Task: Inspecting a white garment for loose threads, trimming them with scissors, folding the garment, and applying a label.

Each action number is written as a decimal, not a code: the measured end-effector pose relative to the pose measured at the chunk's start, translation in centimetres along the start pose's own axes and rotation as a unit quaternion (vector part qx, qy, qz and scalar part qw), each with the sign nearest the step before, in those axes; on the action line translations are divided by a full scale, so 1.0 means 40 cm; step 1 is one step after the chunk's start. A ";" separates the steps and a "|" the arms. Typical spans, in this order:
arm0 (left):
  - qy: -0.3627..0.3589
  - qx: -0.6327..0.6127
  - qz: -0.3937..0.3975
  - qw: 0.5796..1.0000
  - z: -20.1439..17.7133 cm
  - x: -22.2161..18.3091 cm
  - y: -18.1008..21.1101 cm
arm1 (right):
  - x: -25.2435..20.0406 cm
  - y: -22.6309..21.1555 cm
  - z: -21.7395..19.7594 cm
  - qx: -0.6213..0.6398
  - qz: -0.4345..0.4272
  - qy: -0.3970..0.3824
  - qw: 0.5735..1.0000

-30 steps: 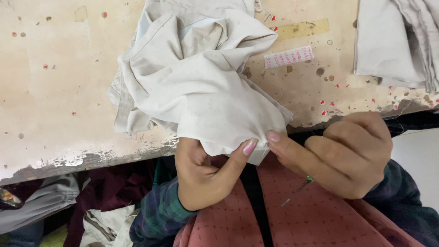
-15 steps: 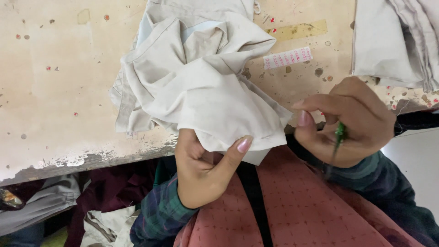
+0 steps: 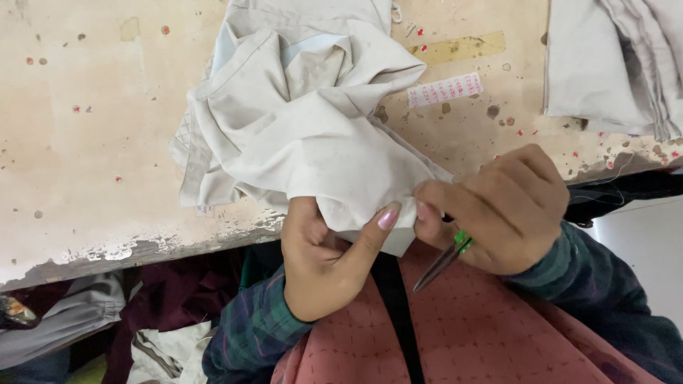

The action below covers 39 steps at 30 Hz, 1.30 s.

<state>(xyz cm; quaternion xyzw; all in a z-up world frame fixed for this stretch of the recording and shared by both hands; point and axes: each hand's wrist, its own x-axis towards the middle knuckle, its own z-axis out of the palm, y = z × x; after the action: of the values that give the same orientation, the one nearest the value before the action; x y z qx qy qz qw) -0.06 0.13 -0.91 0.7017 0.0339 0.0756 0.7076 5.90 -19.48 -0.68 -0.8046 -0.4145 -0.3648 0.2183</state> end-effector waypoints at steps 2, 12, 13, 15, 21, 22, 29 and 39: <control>0.006 -0.042 0.001 0.999 0.001 -0.003 0.003 | -0.048 0.027 -0.009 -0.060 0.121 -0.121 0.983; -0.003 -0.068 -0.020 0.998 -0.008 0.004 0.009 | 0.008 0.032 -0.016 0.235 0.103 -0.063 0.965; -0.003 -0.067 -0.021 0.998 -0.005 0.003 0.007 | 0.018 0.026 -0.020 0.235 0.104 -0.063 0.964; -0.007 -0.039 0.017 0.999 -0.003 0.001 0.003 | 0.040 0.017 -0.023 0.192 0.066 -0.048 0.978; -0.027 -0.036 0.004 0.999 -0.003 0.008 0.015 | 0.056 0.010 -0.016 0.204 0.138 -0.066 0.967; -0.026 -0.036 0.003 0.999 -0.003 0.008 0.016 | 0.055 0.011 -0.018 0.204 0.138 -0.067 0.967; -0.026 -0.069 -0.020 0.997 -0.006 0.007 0.006 | 0.048 0.031 -0.034 0.285 0.179 -0.114 0.935; -0.029 -0.062 -0.022 0.997 0.002 0.010 0.008 | 0.074 0.017 -0.011 0.347 0.184 -0.164 0.905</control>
<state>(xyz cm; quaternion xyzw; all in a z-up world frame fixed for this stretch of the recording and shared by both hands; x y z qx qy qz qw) 0.34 0.10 -0.55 0.6578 0.0240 0.0422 0.7516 7.42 -18.65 1.84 -0.7883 -0.3894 -0.0139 0.4763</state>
